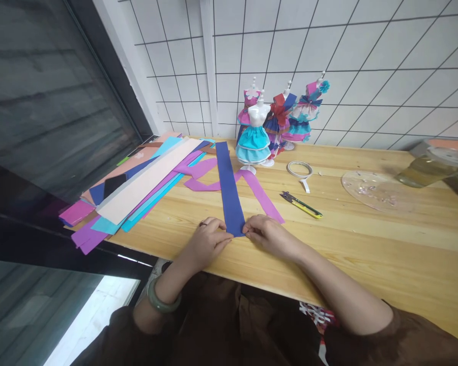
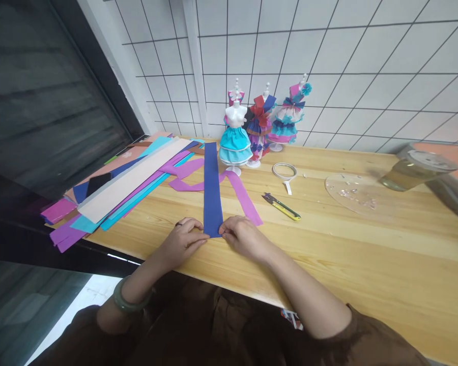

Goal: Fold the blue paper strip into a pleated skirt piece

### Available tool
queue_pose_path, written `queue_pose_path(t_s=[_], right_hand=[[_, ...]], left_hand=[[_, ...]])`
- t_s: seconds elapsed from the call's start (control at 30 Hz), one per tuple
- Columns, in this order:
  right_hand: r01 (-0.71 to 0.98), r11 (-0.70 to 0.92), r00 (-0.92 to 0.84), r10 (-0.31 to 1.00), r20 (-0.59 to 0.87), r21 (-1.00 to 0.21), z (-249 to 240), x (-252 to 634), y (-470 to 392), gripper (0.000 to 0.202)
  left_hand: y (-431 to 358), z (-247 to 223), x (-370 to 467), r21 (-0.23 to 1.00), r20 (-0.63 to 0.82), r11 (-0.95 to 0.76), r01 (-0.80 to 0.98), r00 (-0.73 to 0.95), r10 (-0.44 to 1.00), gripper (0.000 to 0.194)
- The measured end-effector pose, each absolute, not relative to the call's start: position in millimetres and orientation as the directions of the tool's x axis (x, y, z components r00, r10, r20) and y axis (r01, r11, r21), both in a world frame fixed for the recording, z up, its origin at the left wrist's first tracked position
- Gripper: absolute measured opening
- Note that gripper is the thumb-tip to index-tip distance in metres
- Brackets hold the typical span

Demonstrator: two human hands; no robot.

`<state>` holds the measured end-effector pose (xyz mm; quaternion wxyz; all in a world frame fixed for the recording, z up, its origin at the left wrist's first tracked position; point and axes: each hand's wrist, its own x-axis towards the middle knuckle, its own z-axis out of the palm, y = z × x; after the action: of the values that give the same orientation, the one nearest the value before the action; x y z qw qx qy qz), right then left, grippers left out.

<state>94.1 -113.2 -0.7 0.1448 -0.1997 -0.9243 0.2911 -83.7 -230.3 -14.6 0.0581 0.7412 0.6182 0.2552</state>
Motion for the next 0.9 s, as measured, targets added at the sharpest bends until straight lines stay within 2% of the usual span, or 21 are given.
queue_pose_path(t_s=[0.37, 0.7, 0.9], right_hand=[[0.203, 0.791, -0.919, 0.358, 0.166, -0.578, 5, 99, -107, 0.017], [0.286, 0.778, -0.879, 0.445, 0.169, -0.56, 3, 93, -112, 0.015], [0.226, 0.836, -0.909, 0.365, 0.2, -0.5, 2, 95, -112, 0.022]], left_hand=[[-220, -10, -89, 0.504, 0.261, -0.214, 0.836, 0.088, 0.961, 0.019], [-221, -6, -87, 0.476, 0.245, -0.206, 0.855, 0.095, 0.965, 0.014], [-223, -1, -85, 0.424, 0.236, -0.199, 0.884, 0.104, 0.966, 0.014]])
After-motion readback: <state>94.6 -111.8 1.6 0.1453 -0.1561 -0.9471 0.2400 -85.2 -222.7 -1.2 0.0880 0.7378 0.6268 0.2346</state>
